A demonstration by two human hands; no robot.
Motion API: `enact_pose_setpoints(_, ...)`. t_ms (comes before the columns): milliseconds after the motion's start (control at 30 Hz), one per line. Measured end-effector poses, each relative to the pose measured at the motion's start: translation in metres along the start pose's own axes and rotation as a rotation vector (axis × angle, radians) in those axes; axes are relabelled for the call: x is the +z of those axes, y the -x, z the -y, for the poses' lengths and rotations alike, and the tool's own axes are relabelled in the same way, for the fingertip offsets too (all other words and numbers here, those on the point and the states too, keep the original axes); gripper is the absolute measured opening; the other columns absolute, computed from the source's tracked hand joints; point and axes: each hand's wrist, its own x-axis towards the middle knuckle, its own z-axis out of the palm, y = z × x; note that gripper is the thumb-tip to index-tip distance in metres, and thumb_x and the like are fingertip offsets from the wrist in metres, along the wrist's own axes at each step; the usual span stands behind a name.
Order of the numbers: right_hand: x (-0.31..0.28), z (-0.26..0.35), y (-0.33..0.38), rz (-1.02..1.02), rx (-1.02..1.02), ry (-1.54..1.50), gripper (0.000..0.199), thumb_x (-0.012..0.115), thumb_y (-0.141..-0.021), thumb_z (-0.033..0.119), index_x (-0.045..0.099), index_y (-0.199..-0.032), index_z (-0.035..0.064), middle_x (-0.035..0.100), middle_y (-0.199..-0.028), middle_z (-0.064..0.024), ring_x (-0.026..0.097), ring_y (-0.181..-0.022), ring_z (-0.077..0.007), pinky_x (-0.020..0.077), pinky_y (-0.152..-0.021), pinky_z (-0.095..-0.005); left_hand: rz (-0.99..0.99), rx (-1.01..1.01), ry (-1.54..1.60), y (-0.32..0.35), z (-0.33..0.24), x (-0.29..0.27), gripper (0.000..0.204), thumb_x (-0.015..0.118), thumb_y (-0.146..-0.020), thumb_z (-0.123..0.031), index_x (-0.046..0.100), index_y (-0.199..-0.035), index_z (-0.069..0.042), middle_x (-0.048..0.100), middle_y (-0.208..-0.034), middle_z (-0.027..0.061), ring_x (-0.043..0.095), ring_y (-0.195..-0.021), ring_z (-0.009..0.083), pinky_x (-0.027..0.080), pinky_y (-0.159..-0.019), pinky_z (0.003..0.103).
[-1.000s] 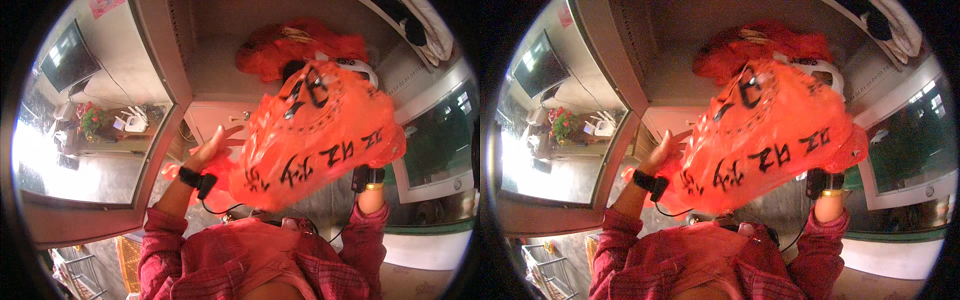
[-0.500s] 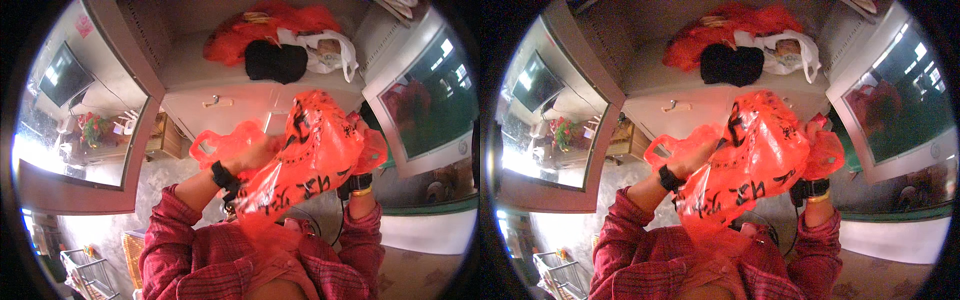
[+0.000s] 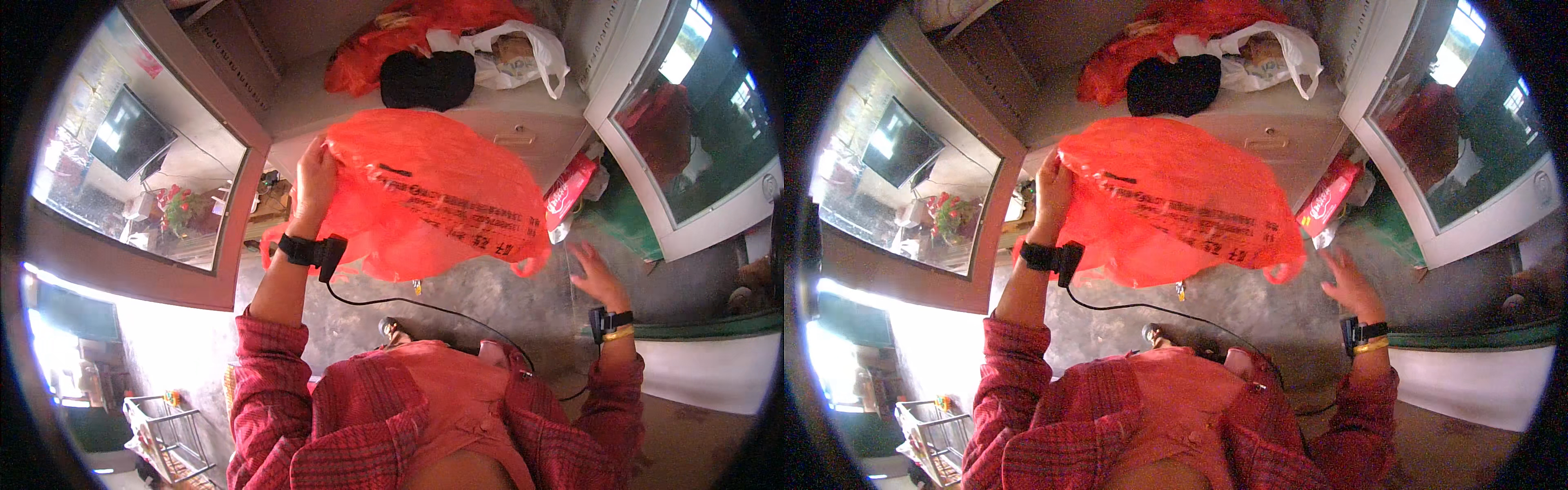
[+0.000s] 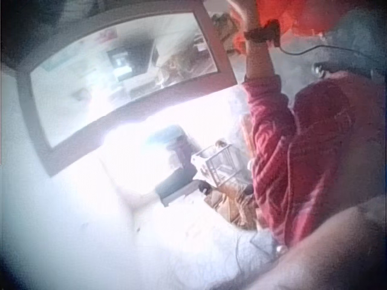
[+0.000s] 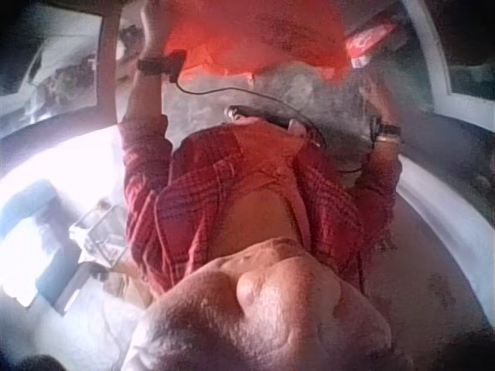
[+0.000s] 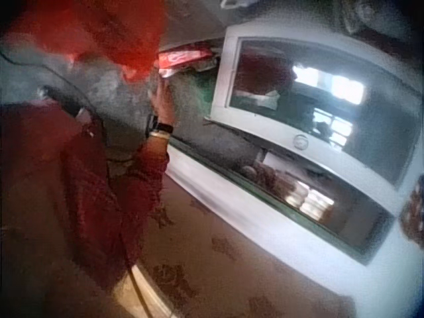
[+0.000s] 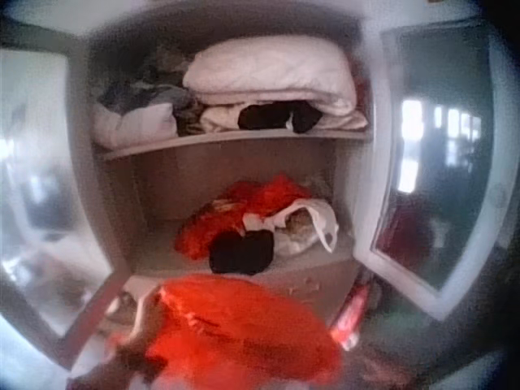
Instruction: The person wipes a wardrobe door and a sofa armrest with a black cloth, then opens a cabinet and handles several red plastic bags inside. The person also moves a cardboard box on a table.
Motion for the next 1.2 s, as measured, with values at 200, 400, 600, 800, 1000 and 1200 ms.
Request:
enact_pose_setpoints(200,-0.010,0.096,-0.049,-0.325,-0.292,-0.382,0.118,0.083,-0.065,0.037,0.009,-0.149,0.0026,0.013,-0.155,-0.0211,0.013,-0.144,-0.0320,0.0157,-0.116,-0.0408,0.142,-0.031,0.297,0.025,-0.056,0.045,0.025,0.043,-0.096,-0.006,0.060,-0.113,0.000,0.062,-0.092,-0.0016,0.054,-0.085,0.0045,0.044,-0.074,0.019)
enact_pose_setpoints(400,0.002,0.140,-0.068,-0.227,-0.350,-0.591,0.129,0.086,-0.058,0.045,0.005,-0.150,0.0052,0.012,-0.155,-0.0192,0.013,-0.144,-0.0294,0.0152,-0.116,-0.0397,0.105,-0.069,0.052,0.029,-0.079,0.040,0.021,0.044,-0.098,-0.010,0.061,-0.107,0.000,0.063,-0.095,-0.0019,0.054,-0.087,0.0059,0.045,-0.077,0.023)
enact_pose_setpoints(600,0.013,0.157,-0.074,-0.496,-0.418,-0.186,0.080,0.066,-0.080,0.013,0.023,-0.147,0.0040,0.030,-0.149,-0.0209,0.029,-0.139,-0.0309,0.0270,-0.112,-0.0392,0.000,0.138,0.182,0.030,-0.064,0.043,0.019,0.046,-0.097,-0.010,0.060,-0.105,0.000,0.063,-0.095,-0.0016,0.055,-0.085,0.0061,0.046,-0.073,0.022)
enact_pose_setpoints(800,-0.041,0.065,-0.079,-0.672,-0.382,-0.228,0.044,0.046,-0.081,-0.006,0.055,-0.123,0.0050,0.062,-0.119,-0.0148,0.060,-0.112,-0.0280,0.0459,-0.095,-0.0354,0.168,0.674,-0.750,0.029,-0.052,0.020,0.018,0.055,-0.093,-0.013,0.062,-0.109,-0.010,0.065,-0.084,0.0077,0.063,-0.072,0.0223,0.050,-0.066,0.029)
enact_pose_setpoints(1000,0.001,-0.057,-0.064,-0.223,0.262,0.161,0.035,0.038,-0.091,0.009,0.056,-0.121,0.0045,0.061,-0.114,-0.0227,0.061,-0.105,-0.0358,0.0472,-0.091,-0.0407,0.490,0.143,-0.925,0.055,-0.018,-0.002,0.051,0.075,-0.077,-0.041,0.059,-0.115,-0.011,0.062,-0.071,0.0113,0.063,-0.068,0.0270,0.051,-0.064,0.038)
enact_pose_setpoints(1200,0.070,-0.161,-0.032,-0.513,0.361,-0.319,0.036,0.040,-0.093,0.019,0.055,-0.121,0.0010,0.059,-0.115,-0.0273,0.054,-0.111,-0.0430,0.0434,-0.095,-0.0436,0.517,0.006,-0.919,0.075,-0.016,-0.005,0.046,0.075,-0.078,-0.042,0.065,-0.104,-0.005,0.058,-0.061,0.0083,0.059,-0.056,0.0192,0.048,-0.056,0.033)
